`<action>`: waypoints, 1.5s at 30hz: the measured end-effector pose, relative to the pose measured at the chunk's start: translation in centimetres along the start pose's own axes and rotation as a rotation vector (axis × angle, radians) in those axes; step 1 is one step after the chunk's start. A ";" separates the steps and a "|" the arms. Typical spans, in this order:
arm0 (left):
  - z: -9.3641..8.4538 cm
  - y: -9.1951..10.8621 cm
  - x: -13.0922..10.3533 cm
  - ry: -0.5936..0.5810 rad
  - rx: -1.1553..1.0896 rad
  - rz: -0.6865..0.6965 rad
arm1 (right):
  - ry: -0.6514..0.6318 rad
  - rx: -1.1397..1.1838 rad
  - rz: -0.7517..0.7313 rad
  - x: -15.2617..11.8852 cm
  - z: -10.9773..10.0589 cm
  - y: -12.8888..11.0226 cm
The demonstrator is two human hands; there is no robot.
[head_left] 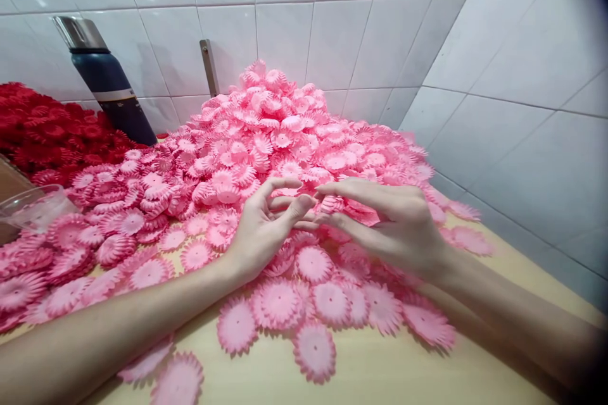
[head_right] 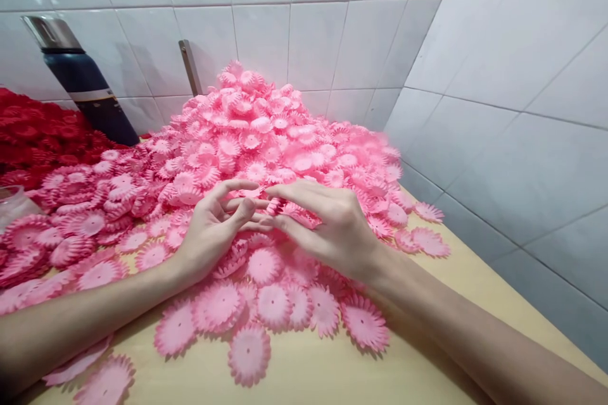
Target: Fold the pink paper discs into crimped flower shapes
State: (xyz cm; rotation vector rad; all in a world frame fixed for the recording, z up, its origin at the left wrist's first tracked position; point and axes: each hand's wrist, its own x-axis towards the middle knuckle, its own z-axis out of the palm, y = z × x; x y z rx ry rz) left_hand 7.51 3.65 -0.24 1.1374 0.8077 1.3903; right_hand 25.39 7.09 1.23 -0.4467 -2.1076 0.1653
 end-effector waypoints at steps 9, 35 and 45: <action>-0.1 0.0 -0.3 -0.024 0.085 0.024 | -0.021 0.083 0.385 0.5 -0.6 -1.2; -0.7 -0.7 0.2 -0.014 -0.056 -0.045 | -0.137 0.559 0.739 0.5 -0.7 0.4; -0.7 -0.6 0.0 -0.078 -0.036 -0.051 | -0.205 0.611 0.668 0.8 -1.0 -0.2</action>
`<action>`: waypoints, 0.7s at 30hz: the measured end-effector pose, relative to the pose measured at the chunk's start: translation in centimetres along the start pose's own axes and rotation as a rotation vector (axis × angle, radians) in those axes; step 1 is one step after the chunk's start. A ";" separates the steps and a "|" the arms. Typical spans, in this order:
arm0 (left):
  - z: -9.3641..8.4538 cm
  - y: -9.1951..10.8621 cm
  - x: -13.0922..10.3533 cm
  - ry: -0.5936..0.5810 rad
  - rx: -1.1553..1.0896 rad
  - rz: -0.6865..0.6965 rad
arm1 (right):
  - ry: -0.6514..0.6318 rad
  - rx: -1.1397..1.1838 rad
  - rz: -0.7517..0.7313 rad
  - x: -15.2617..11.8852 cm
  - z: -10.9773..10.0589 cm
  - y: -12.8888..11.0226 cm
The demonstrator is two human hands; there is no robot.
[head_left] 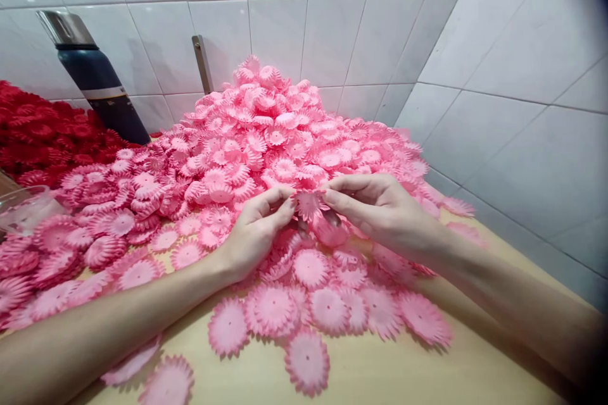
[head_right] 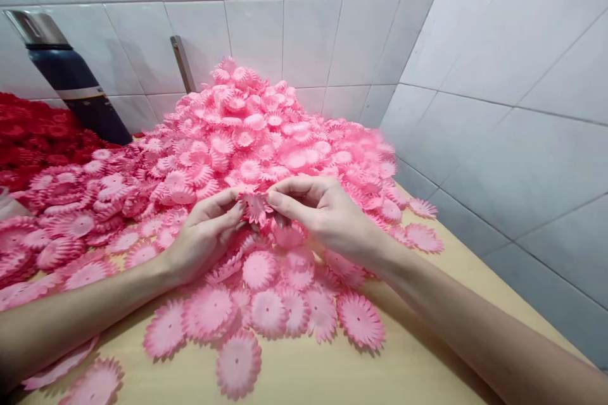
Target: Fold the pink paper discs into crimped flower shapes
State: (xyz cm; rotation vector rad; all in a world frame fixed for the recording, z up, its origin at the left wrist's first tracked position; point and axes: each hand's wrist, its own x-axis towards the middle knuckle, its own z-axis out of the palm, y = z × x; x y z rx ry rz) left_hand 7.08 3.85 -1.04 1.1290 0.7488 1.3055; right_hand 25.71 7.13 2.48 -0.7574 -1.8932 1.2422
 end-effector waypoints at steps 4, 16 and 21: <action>0.4 0.1 0.4 0.144 -0.036 0.037 | 0.174 -0.089 -0.004 0.2 0.4 0.1; 0.3 0.3 0.0 0.184 0.156 0.143 | 0.185 -0.334 -0.302 -0.3 1.5 0.6; 0.4 0.3 -0.1 0.176 0.255 0.167 | 0.176 -0.350 -0.316 -0.3 1.4 0.9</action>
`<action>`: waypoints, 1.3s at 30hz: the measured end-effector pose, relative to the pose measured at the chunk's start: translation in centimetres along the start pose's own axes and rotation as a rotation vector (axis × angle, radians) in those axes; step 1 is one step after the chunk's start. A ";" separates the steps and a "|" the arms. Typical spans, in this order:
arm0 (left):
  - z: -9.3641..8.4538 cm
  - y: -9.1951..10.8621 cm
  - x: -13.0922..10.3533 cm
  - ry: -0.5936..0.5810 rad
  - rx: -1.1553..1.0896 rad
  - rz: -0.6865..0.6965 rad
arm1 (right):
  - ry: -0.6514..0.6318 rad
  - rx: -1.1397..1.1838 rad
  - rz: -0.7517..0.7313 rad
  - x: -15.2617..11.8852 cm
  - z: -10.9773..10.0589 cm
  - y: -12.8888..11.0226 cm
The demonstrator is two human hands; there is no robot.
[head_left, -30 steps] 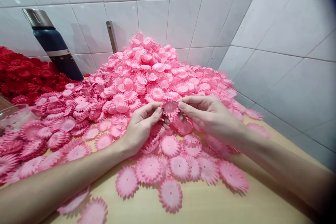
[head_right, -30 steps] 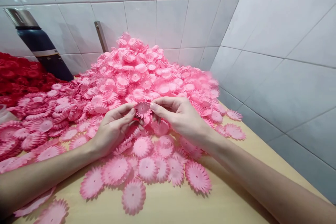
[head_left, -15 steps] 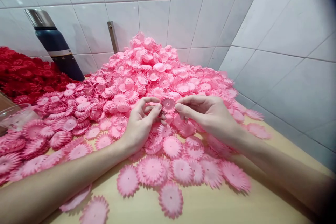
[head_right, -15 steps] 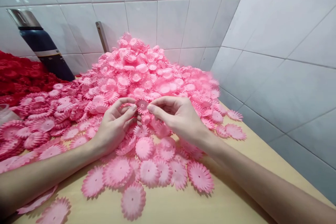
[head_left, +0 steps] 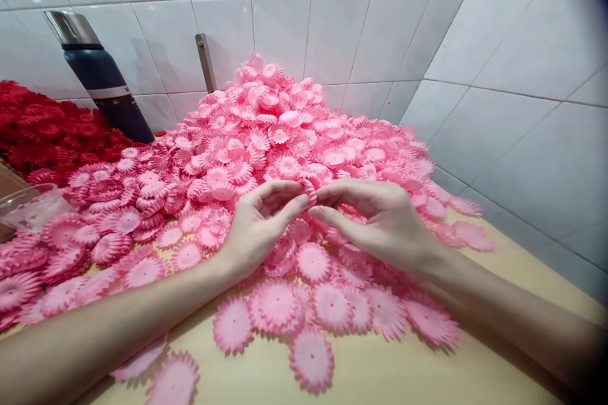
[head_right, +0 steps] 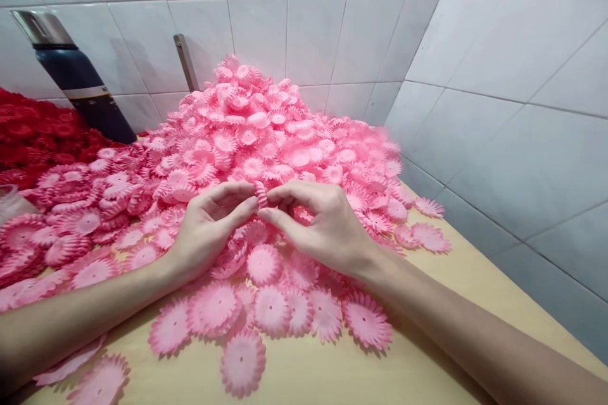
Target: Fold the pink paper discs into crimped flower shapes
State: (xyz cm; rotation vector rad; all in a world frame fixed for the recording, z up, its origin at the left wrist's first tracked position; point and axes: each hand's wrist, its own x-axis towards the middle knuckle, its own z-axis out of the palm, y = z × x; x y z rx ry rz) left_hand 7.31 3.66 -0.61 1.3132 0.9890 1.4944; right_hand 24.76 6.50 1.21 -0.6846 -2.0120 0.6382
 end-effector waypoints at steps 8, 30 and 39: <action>-0.1 0.0 -0.3 -0.062 0.041 0.101 | -0.028 0.032 0.088 -0.1 -0.2 -0.7; 0.0 0.3 -0.5 -0.051 0.207 0.217 | -0.052 0.038 0.186 0.0 -0.5 -1.0; -0.3 0.1 -0.2 -0.104 0.263 0.246 | -0.082 0.097 0.253 0.0 -0.7 -0.7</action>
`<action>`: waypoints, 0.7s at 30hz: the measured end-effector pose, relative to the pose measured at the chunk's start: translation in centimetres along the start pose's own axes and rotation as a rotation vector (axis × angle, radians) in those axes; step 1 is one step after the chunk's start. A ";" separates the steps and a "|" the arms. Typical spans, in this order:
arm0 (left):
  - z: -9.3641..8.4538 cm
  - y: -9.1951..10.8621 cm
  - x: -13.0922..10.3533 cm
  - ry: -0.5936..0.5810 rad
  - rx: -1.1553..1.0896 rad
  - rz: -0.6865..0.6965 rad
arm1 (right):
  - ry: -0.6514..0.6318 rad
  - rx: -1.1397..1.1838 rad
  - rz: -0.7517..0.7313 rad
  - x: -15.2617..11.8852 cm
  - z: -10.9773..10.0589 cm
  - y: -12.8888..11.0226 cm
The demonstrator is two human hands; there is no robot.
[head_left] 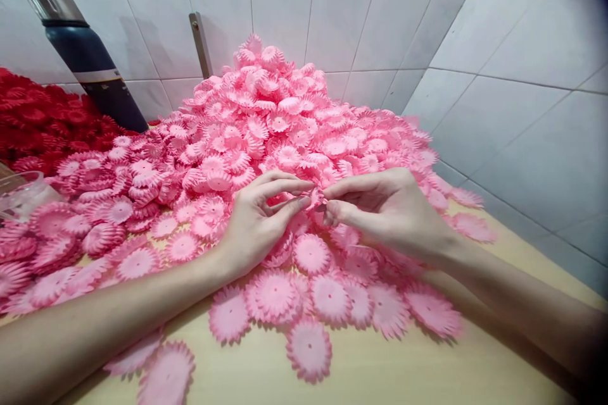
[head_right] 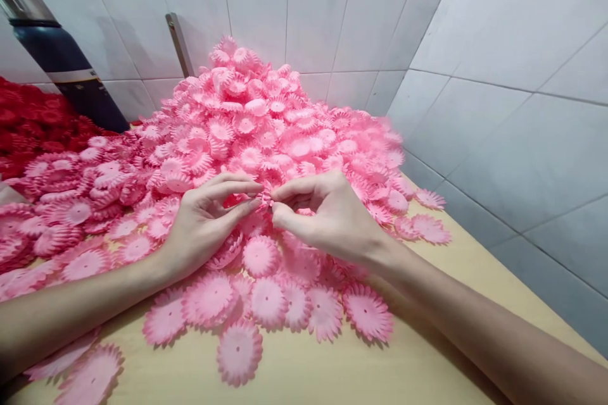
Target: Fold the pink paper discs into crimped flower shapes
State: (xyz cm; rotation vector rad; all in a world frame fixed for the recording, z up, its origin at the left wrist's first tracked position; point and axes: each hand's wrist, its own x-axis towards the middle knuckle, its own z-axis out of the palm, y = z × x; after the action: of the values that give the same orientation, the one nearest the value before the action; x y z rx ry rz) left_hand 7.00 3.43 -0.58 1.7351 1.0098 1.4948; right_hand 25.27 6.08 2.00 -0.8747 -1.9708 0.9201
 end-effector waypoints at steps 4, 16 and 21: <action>0.0 -0.1 0.0 -0.012 0.010 0.006 | -0.009 0.042 0.022 0.1 -0.2 0.3; -0.2 -0.1 -0.2 -0.031 -0.018 -0.094 | -0.024 0.104 0.043 0.1 -0.5 0.0; -0.2 0.1 -0.5 -0.074 -0.255 -0.220 | -0.079 0.099 0.047 0.1 -0.5 -0.2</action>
State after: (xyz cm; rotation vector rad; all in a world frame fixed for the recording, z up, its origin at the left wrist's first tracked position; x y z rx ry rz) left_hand 6.78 2.96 -0.73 1.4407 0.8975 1.3444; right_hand 25.57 6.21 2.40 -0.8429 -1.9609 1.0848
